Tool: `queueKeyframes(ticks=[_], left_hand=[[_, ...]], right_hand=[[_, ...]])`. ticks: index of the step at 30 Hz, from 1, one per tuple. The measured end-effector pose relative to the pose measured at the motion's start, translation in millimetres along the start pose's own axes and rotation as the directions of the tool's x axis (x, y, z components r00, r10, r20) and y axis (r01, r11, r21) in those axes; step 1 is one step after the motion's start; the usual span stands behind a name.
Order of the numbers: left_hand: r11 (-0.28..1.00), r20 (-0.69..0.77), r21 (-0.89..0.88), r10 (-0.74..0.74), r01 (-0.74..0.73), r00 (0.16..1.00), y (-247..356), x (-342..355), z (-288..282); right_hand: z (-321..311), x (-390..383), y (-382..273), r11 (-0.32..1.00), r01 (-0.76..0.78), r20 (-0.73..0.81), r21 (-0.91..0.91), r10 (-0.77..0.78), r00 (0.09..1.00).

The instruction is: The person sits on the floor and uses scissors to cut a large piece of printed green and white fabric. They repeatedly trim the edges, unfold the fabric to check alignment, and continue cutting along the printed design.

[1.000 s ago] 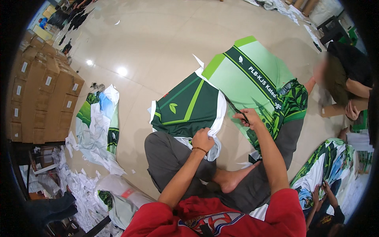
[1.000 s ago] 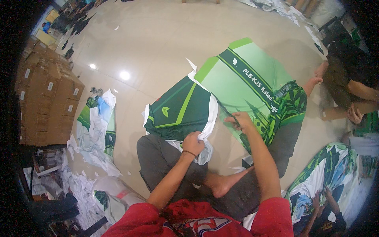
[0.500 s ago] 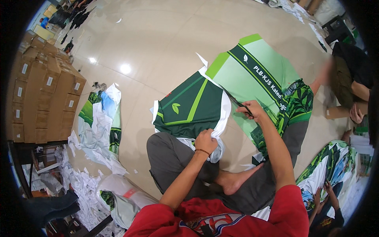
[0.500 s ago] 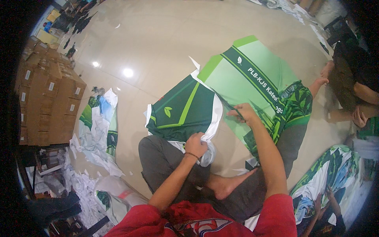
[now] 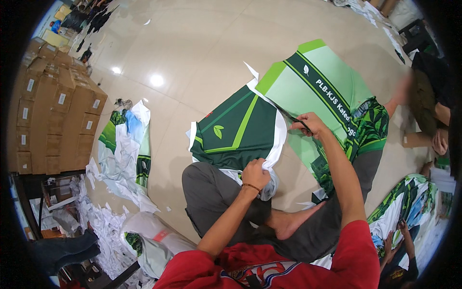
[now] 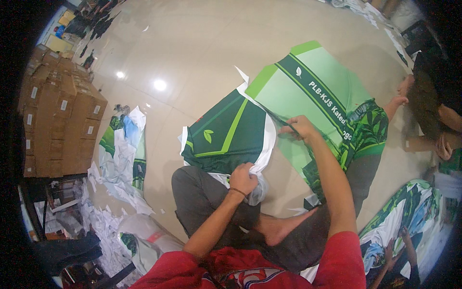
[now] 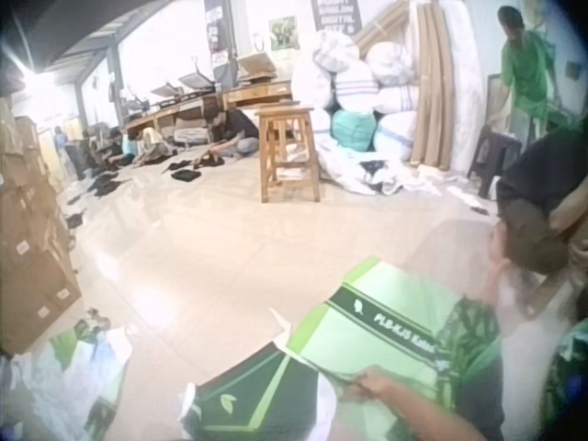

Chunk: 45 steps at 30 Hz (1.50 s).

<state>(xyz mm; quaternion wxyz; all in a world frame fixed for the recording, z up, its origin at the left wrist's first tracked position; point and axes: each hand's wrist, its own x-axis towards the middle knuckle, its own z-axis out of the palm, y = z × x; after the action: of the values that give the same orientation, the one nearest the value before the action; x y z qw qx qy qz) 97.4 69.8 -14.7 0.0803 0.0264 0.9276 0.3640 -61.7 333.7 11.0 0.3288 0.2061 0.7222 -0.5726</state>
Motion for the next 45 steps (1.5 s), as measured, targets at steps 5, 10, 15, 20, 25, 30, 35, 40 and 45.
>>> queueKeyframes(ticks=[5, 10, 15, 20, 25, 30, 35, 40, 45], left_hand=[[1.0, 0.01, -0.013, 0.011, -0.011, 1.0, 0.8, -0.1, -1.3], [1.0, 0.013, -0.008, 0.02, -0.02, 1.0, -1.6, 0.3, 0.7], [1.0, 0.021, 0.002, 0.009, -0.009, 1.0, -3.7, 0.9, 2.5], [0.999, 0.063, 0.002, -0.042, 0.042, 0.997, 5.4, 0.6, -3.8], [0.999, 0.052, 0.001, -0.039, 0.039, 0.998, 3.8, 0.3, -1.8], [0.999, 0.075, 0.02, -0.039, 0.038, 0.996, 1.3, 0.9, -0.5], [1.0, 0.055, 0.002, -0.027, 0.027, 0.998, 1.1, -1.0, -2.0], [0.999, 0.071, 0.01, -0.032, 0.032, 0.997, 3.5, -0.6, -3.2], [0.999, 0.086, 0.036, -0.027, 0.024, 0.996, 7.0, 0.0, -2.9]], right_hand=[[-0.4, 4.8, -4.6, 0.99, 0.061, -0.061, -0.126, -0.069, 0.996], [-2.0, 11.4, -13.7, 0.995, 0.045, -0.001, -0.092, -0.045, 0.999], [5.0, 21.1, -26.4, 0.995, 0.045, 0.031, -0.094, -0.042, 0.999], [7.0, 29.9, -26.4, 0.989, 0.077, -0.011, -0.126, -0.079, 0.997], [6.2, 33.0, -32.0, 0.99, 0.064, 0.015, -0.128, -0.062, 0.998], [12.9, 39.1, -49.1, 0.991, 0.054, 0.055, -0.123, -0.047, 0.997], [23.6, 50.1, -45.9, 0.977, 0.113, -0.02, -0.178, -0.119, 0.993], [36.2, 24.3, -27.8, 0.961, 0.164, -0.14, -0.224, -0.198, 0.97], [24.2, -67.0, 25.5, 0.977, 0.18, -0.179, -0.114, -0.198, 0.964]])
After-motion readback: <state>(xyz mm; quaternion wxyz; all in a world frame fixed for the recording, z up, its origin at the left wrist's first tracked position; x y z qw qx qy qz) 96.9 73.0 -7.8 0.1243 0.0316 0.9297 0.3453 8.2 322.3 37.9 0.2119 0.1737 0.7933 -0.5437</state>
